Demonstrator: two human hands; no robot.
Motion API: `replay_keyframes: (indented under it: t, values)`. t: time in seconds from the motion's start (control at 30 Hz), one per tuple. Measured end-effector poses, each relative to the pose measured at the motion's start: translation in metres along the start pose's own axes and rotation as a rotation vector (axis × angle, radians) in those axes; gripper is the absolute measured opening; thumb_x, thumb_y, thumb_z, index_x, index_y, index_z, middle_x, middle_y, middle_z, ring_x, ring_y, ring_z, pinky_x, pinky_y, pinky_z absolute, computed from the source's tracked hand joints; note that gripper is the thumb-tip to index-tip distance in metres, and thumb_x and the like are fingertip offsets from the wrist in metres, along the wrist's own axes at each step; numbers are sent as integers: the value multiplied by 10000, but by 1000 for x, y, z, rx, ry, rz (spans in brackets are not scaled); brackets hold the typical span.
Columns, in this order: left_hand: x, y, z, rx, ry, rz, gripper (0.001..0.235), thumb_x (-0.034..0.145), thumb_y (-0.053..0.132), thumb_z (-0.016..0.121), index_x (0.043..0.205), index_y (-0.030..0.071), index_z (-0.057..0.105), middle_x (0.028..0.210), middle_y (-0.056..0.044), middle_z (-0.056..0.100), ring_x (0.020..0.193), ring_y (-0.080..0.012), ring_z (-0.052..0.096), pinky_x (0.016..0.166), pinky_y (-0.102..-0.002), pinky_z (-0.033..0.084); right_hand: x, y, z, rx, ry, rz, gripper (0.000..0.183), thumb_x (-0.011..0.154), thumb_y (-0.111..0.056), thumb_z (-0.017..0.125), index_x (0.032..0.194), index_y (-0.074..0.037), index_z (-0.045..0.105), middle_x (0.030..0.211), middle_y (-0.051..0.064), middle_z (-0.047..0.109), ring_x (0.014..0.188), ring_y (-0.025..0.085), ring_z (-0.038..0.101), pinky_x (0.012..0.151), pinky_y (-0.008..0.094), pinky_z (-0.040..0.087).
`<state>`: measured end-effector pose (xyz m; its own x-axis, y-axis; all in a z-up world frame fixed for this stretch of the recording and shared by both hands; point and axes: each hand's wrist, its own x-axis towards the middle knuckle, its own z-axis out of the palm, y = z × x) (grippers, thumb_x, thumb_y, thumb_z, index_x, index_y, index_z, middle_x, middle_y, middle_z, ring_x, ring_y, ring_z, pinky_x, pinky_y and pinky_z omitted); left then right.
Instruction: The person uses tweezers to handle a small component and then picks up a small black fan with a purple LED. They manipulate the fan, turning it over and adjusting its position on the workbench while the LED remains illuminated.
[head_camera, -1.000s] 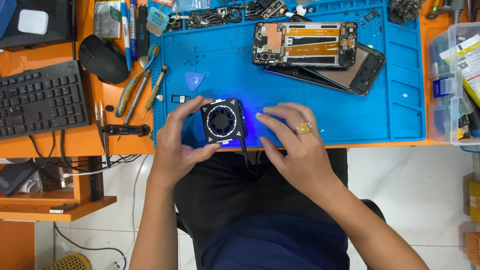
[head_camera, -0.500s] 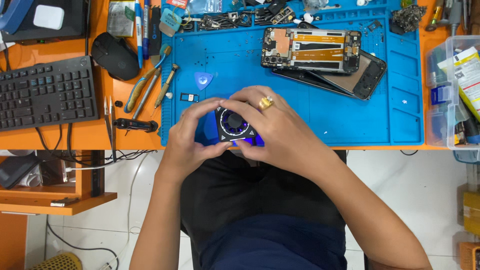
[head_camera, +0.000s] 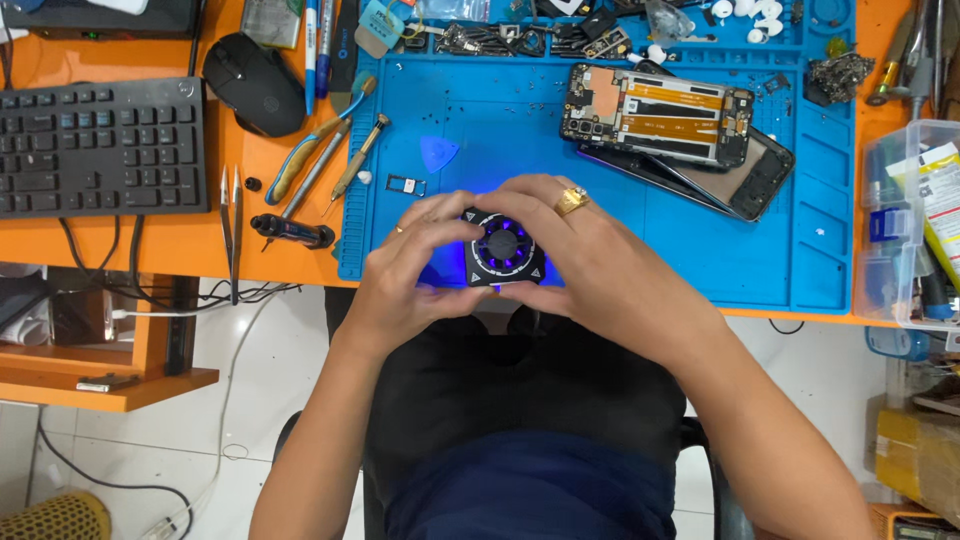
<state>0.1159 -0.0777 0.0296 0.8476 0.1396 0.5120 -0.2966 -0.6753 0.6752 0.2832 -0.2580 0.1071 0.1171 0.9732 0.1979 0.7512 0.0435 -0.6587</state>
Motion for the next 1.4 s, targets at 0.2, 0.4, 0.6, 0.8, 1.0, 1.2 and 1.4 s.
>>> replay_keyframes:
  t: [0.2, 0.4, 0.6, 0.8, 1.0, 1.2, 1.4]
  values:
    - [23, 23, -11, -25, 14, 10, 356, 997, 235, 792, 1228, 24, 621, 1429, -263, 617, 1315, -451, 659, 1138, -532, 506, -1, -7, -22, 113, -21, 87, 635, 956, -329, 777, 1472, -70, 512, 1500, 172, 443, 1439, 352, 503, 1135, 487, 456]
    - [26, 37, -19, -1, -59, 75, 357, 1022, 149, 814, 1278, 59, 582, 1463, -250, 560, 1314, -439, 620, 1143, -521, 498, -10, -2, -14, 126, 76, 52, 656, 891, -313, 853, 1436, -87, 564, 1424, 127, 621, 1367, 305, 623, 1090, 433, 538]
    - [11, 34, -14, 451, 11, 387, 343, 1086, 248, 870, 1332, 137, 658, 1526, -221, 514, 1397, -442, 607, 1140, -607, 604, -19, 6, 0, 134, 160, 260, 708, 791, -355, 918, 1408, -159, 632, 1359, 9, 718, 1189, 193, 715, 926, 332, 551]
    - [11, 40, -22, 591, -69, 516, 273, 1091, 15, 729, 1341, 106, 667, 1380, -191, 650, 1260, -361, 695, 944, -456, 681, -23, 11, -1, 269, 224, 270, 603, 792, -267, 916, 1318, -124, 657, 1288, 27, 760, 1166, 171, 722, 1004, 321, 589]
    - [15, 51, -32, 666, -109, 545, 243, 1104, 65, 653, 1325, 104, 746, 1275, -98, 660, 1090, -249, 682, 970, -384, 669, -25, 11, -7, 226, 173, 213, 668, 783, -335, 905, 1347, -117, 622, 1386, 74, 727, 1267, 249, 721, 1054, 402, 601]
    - [12, 52, -29, 609, -137, 466, 252, 1116, 61, 636, 1355, 75, 714, 1263, -118, 642, 1127, -285, 660, 1021, -419, 639, -29, 14, -2, 203, 135, 259, 607, 805, -356, 883, 1307, -153, 609, 1453, 54, 695, 1277, 259, 707, 1037, 418, 580]
    - [8, 51, -10, 626, 10, 501, 186, 1058, 163, 805, 1218, 88, 745, 1127, -117, 660, 1017, -289, 679, 806, -424, 681, -27, 7, 1, 177, 165, 268, 573, 785, -346, 907, 1218, -156, 583, 1446, 89, 709, 1296, 295, 713, 1013, 435, 589]
